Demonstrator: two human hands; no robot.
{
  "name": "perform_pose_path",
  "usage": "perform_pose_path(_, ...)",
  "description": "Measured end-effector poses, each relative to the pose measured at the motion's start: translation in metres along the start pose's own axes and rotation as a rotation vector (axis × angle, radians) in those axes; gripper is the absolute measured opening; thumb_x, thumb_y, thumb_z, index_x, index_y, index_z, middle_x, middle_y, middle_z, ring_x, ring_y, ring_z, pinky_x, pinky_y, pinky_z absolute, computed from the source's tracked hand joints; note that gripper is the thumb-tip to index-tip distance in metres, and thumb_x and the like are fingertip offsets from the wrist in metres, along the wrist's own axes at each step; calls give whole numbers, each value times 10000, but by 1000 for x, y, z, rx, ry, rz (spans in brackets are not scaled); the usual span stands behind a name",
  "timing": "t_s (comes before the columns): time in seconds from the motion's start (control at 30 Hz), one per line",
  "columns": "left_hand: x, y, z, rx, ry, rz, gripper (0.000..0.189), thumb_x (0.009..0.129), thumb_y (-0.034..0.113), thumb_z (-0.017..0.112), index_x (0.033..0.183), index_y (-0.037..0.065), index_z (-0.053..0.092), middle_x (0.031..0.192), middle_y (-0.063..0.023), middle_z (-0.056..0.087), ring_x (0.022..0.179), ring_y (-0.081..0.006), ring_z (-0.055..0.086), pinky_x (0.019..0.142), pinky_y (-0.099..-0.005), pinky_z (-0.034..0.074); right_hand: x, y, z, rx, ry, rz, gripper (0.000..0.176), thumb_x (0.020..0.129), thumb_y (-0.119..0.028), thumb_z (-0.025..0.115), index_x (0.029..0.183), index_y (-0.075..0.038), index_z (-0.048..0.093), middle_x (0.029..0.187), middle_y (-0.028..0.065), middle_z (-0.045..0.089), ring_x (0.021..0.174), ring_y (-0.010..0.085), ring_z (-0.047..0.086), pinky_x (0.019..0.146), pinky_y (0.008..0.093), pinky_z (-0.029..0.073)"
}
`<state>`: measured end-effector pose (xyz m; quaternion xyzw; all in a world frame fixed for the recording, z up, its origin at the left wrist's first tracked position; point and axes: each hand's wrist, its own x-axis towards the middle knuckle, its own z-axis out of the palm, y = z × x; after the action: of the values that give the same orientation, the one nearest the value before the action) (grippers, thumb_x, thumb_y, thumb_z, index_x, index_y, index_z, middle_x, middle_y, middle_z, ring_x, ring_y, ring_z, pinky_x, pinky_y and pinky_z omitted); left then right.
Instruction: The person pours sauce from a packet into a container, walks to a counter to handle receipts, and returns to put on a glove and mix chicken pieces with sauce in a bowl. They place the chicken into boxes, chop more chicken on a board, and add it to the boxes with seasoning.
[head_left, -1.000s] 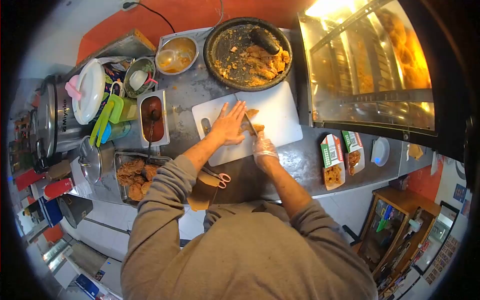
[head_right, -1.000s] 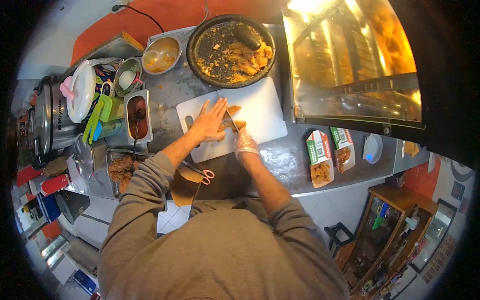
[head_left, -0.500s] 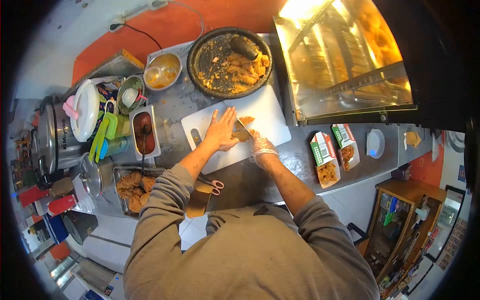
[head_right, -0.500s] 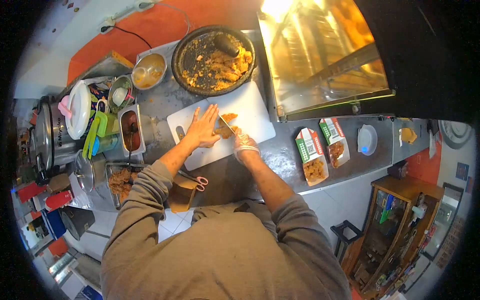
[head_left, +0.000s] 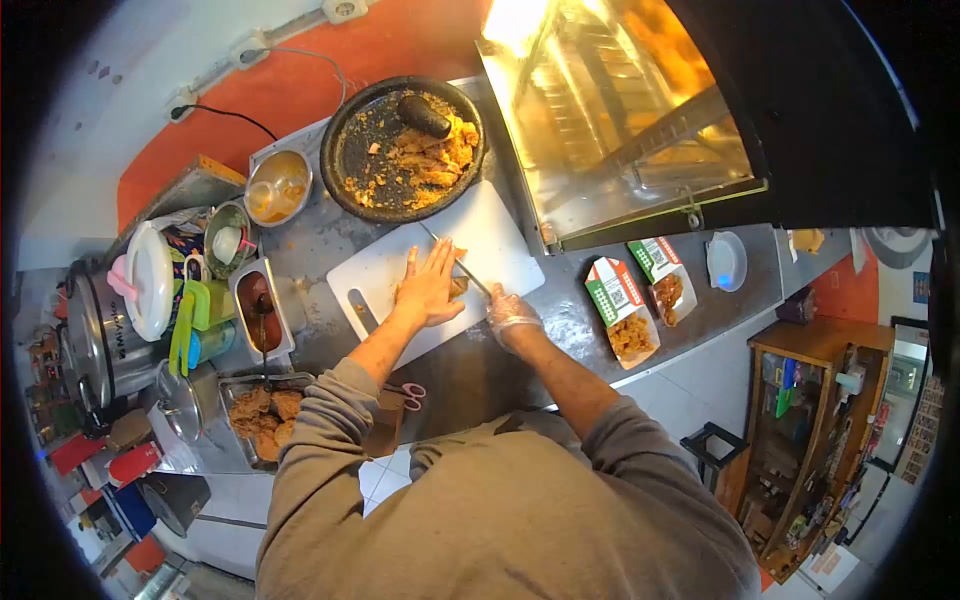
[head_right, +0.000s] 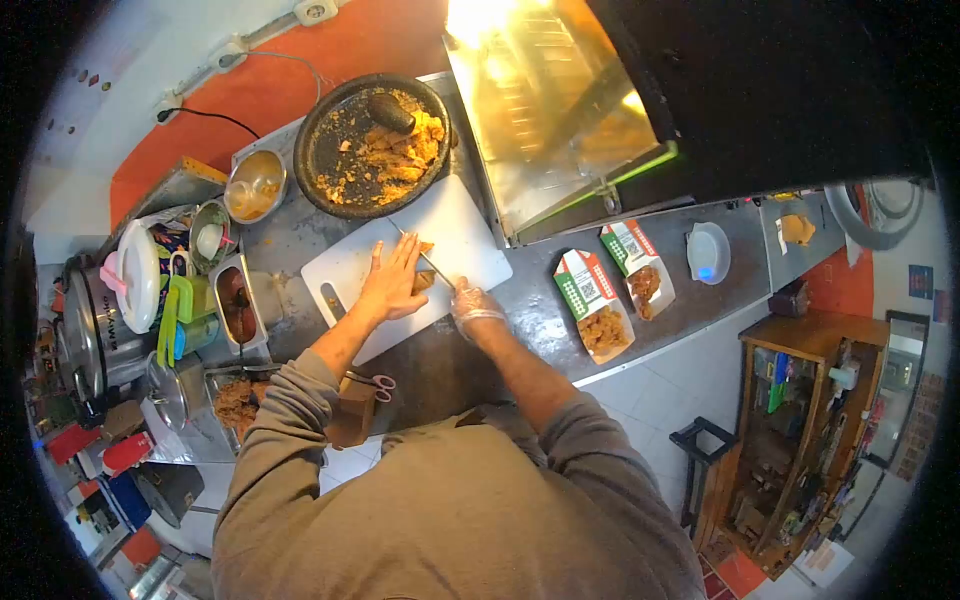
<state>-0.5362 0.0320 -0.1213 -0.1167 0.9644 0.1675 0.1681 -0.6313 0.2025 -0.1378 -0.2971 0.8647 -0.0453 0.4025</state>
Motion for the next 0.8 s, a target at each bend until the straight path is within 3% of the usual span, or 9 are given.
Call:
perform_pose_path(0.1,-7,-7,-25,-77,-18,-8,901,773,356,577,1483,-5,157,1559,-148,175,1450,-251,152,1136,-555,68,-9,8,-23,-49,19,-65,416,951,-321,393,1255,-42,450,997,274,645,959,426,631,821,517,494)
perform_pose_path(0.2,-55,-12,-62,-445,437,77,695,781,153,547,1426,24,326,1468,-164,350,1343,-303,352,1105,-462,230,-36,9,-59,-77,81,76,381,953,-303,392,1271,-103,455,1025,264,641,961,413,632,831,510,492)
perform_pose_path(0.3,-139,3,-96,-589,699,-62,581,763,95,540,1326,-7,438,1309,-189,498,1245,-325,459,1035,-420,344,-28,25,-50,-67,50,122,401,952,-269,402,1327,-133,444,1164,266,584,1053,385,601,908,489,461)
perform_pose_path(0.37,-197,13,-86,-561,926,-136,484,754,70,534,1227,-25,490,1183,-205,552,1122,-340,519,949,-413,409,-8,45,-13,-207,357,37,400,954,-286,415,1317,-124,452,1286,254,502,1165,373,529,967,497,415)
perform_pose_path(0.43,-252,25,-56,-525,1179,-201,389,738,73,537,1114,-25,513,1065,-189,557,987,-328,526,868,-411,431,-15,8,-29,-275,303,82,452,952,-335,446,1356,-134,430,1344,235,452,1234,383,455,1018,492,376)
perform_pose_path(0.5,-306,36,5,-556,1335,-313,357,713,111,547,1042,-6,469,970,-142,475,888,-284,449,819,-413,390,-1,-14,-21,-100,471,-212,588,922,-456,489,1418,-158,381,1393,239,413,1324,382,355,1075,494,313)
perform_pose_path(0.57,-343,56,56,-459,1290,-371,451,734,169,555,1118,4,385,1003,-137,406,937,-281,407,848,-428,355,26,-44,-6,-179,560,-524,792,830,-592,568,1459,-171,335,1456,269,323,1400,377,236,1116,538,219)
perform_pose_path(0.67,-376,86,130,-638,1102,-521,513,755,266,677,1111,25,397,997,-131,405,915,-254,420,840,-394,364,27,-90,11,-300,439,-604,894,728,-687,617,1449,-223,361,1472,298,267,1391,468,170,1128,581,126)
perform_pose_path(0.8,-353,103,162,-892,786,-829,897,636,209,862,1336,9,338,1164,-156,489,1086,-282,507,847,-389,448,17,-125,33,-273,461,-585,776,726,-683,610,1400,-347,424,1472,300,263,1358,560,143,1094,639,116)
